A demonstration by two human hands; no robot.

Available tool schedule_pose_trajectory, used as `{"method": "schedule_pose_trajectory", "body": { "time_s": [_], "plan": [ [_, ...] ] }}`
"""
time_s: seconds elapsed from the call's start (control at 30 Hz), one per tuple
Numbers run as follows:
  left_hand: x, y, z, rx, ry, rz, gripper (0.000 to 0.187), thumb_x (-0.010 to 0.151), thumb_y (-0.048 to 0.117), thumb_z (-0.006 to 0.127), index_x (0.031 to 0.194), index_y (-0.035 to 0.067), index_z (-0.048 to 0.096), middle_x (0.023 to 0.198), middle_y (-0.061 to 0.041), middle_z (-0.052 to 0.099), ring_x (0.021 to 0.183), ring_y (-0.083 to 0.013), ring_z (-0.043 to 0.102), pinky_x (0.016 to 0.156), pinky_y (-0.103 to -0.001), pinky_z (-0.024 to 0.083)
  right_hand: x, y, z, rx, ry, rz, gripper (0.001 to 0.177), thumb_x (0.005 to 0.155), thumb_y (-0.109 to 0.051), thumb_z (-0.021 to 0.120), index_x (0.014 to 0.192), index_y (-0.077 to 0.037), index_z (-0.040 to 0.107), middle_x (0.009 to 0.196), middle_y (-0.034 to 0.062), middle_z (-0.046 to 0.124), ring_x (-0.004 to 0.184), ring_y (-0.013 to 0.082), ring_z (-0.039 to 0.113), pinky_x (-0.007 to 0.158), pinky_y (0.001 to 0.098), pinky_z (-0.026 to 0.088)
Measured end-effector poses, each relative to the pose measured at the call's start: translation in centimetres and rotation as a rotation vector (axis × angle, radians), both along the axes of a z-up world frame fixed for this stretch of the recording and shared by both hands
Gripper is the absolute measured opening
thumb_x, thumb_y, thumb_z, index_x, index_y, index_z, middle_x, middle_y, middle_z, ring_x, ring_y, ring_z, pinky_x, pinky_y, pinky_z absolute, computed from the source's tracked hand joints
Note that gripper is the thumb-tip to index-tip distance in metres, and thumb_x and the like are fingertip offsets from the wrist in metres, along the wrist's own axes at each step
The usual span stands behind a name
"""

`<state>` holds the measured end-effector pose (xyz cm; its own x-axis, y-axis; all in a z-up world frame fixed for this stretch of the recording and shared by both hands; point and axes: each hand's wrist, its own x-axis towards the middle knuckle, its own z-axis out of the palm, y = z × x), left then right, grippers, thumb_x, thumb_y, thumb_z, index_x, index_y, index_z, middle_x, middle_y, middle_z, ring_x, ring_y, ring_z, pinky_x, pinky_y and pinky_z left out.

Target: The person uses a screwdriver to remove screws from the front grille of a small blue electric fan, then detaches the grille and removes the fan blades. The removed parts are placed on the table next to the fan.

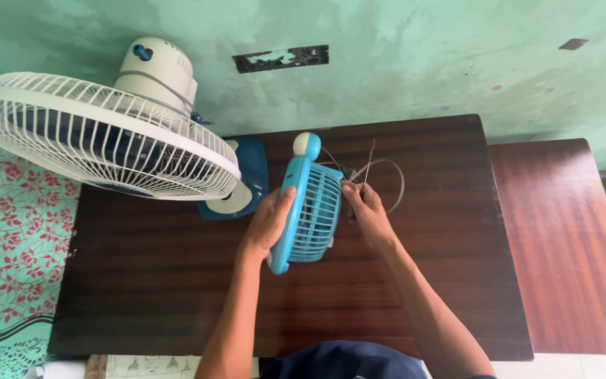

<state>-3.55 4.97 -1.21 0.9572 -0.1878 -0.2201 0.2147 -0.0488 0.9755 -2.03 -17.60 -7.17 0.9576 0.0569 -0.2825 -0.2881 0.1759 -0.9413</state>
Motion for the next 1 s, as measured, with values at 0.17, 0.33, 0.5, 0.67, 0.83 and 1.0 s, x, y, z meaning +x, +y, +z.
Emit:
{"method": "schedule_pose_trajectory", "body": {
  "time_s": [0.17, 0.33, 0.5, 0.67, 0.83, 1.0],
  "plan": [
    [-0.9, 0.6, -1.8, -0.134, 0.018, -0.008, 0.063, 0.101, 0.059, 0.047, 0.122, 0.003, 0.064, 0.105, -0.005, 0.068, 0.095, -0.0123, 0.063, 0.084, -0.031, 0.054, -1.5, 1.1, 5.4, -0.457, -0.508, 0.196, 0.028, 0.090, -0.020, 0.074, 0.109, -0.006, 0.059, 0.089, 0.0091, 0.057, 0.070, 0.0173, 0.056, 0.061, 0.0341, 0.051],
    [-1.3, 1.4, -2.2, -0.237, 0.129, 0.002, 0.063, 0.100, 0.059, 0.051, 0.125, 0.002, 0.064, 0.107, -0.008, 0.069, 0.095, -0.0145, 0.065, 0.083, -0.032, 0.056, -1.8, 2.6, 9.3, -0.780, -0.637, 0.352, 0.029, 0.086, -0.018, 0.076, 0.102, -0.005, 0.056, 0.079, 0.0129, 0.064, 0.070, 0.0323, 0.066, 0.060, 0.0437, 0.051],
    [-1.0, 2.4, -1.8, -0.241, 0.291, 0.035, 0.065, 0.092, 0.063, 0.051, 0.124, 0.007, 0.063, 0.106, -0.005, 0.070, 0.095, -0.0133, 0.068, 0.084, -0.032, 0.058, -0.6, 4.9, 9.7, -0.915, -0.717, 0.495, 0.028, 0.093, -0.014, 0.072, 0.103, -0.002, 0.049, 0.090, 0.0158, 0.068, 0.081, 0.0401, 0.067, 0.064, 0.0490, 0.052],
    [-0.1, 1.0, -3.8, -0.182, 0.328, 0.167, 0.068, 0.095, 0.068, 0.047, 0.110, 0.006, 0.069, 0.087, -0.003, 0.066, 0.079, -0.0129, 0.063, 0.069, -0.031, 0.054, -0.3, 5.0, 8.5, -0.849, -0.808, 0.546, 0.030, 0.086, -0.009, 0.071, 0.103, -0.001, 0.047, 0.097, 0.0180, 0.064, 0.090, 0.0389, 0.067, 0.070, 0.0470, 0.054],
    [-0.4, 1.2, -5.5, -0.198, 0.259, 0.077, 0.065, 0.100, 0.064, 0.054, 0.100, 0.001, 0.068, 0.079, -0.005, 0.064, 0.068, -0.0125, 0.061, 0.059, -0.030, 0.052, -0.7, 3.4, 7.1, -0.853, -0.899, 0.532, 0.031, 0.086, -0.010, 0.070, 0.104, -0.001, 0.047, 0.098, 0.0189, 0.063, 0.094, 0.0386, 0.067, 0.071, 0.0465, 0.056],
    [-0.3, 1.3, -4.0, -0.139, 0.221, 0.008, 0.058, 0.095, 0.060, 0.059, 0.106, 0.004, 0.071, 0.085, -0.004, 0.068, 0.072, -0.0100, 0.065, 0.064, -0.029, 0.056, -1.4, 3.3, 7.1, -0.880, -0.850, 0.512, 0.031, 0.092, -0.017, 0.070, 0.103, -0.002, 0.046, 0.095, 0.0200, 0.065, 0.085, 0.0387, 0.068, 0.067, 0.0472, 0.055]
  ]
}}
